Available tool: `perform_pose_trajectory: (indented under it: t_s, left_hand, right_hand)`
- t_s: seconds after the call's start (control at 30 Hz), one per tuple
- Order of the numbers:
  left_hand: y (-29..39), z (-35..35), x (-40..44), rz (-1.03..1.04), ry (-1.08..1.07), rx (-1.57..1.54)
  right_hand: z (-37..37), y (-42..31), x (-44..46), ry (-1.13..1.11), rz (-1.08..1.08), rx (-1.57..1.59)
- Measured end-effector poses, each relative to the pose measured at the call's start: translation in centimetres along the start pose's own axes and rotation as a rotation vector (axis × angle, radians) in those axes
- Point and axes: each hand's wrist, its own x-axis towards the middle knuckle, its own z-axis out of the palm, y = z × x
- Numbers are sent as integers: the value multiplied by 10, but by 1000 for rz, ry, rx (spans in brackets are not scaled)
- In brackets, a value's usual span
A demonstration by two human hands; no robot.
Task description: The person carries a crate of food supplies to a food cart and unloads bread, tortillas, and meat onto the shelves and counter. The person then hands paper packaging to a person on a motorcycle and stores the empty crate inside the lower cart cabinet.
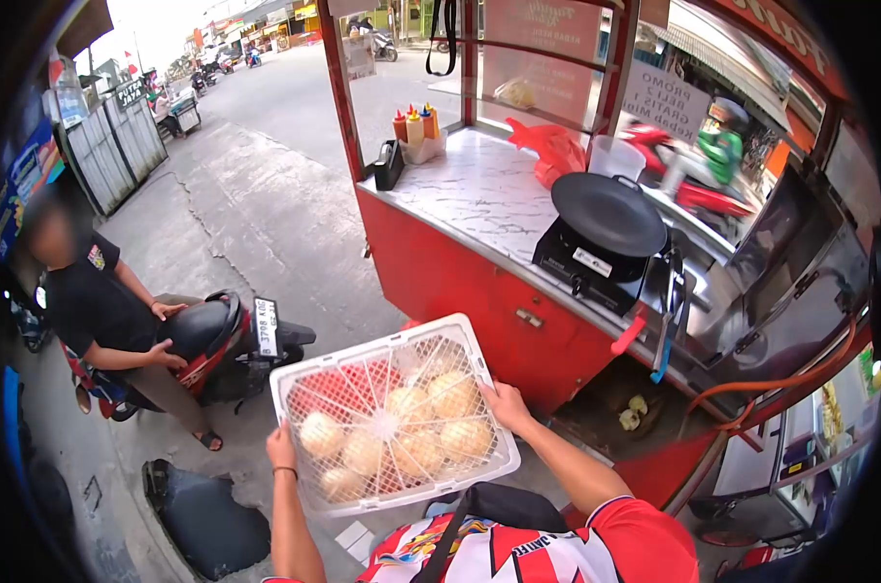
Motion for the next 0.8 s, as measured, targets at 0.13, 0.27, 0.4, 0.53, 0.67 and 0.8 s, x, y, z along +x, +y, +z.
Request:
perform_pose_trajectory:
  t_s: [0.13,0.27,0.4,0.53,0.67,0.8]
  left_hand:
    - [132,37,110,183,-107,-24]
    - [284,84,221,382,-323,-70]
    - [448,122,272,78,-773,-90]
    - [490,196,348,335,-888,178]
    - [531,301,415,542,-903,356]
    - [548,371,449,797,-902,331]
  right_hand:
    - [-80,-85,34,170,-1,180]
    - [-138,-143,79,223,14,684]
    - [-158,-173,131,446,74,797]
    - [-139,-187,148,681,179,811]
    - [-130,-199,209,787,246,825]
    - [-115,-184,251,903,363,788]
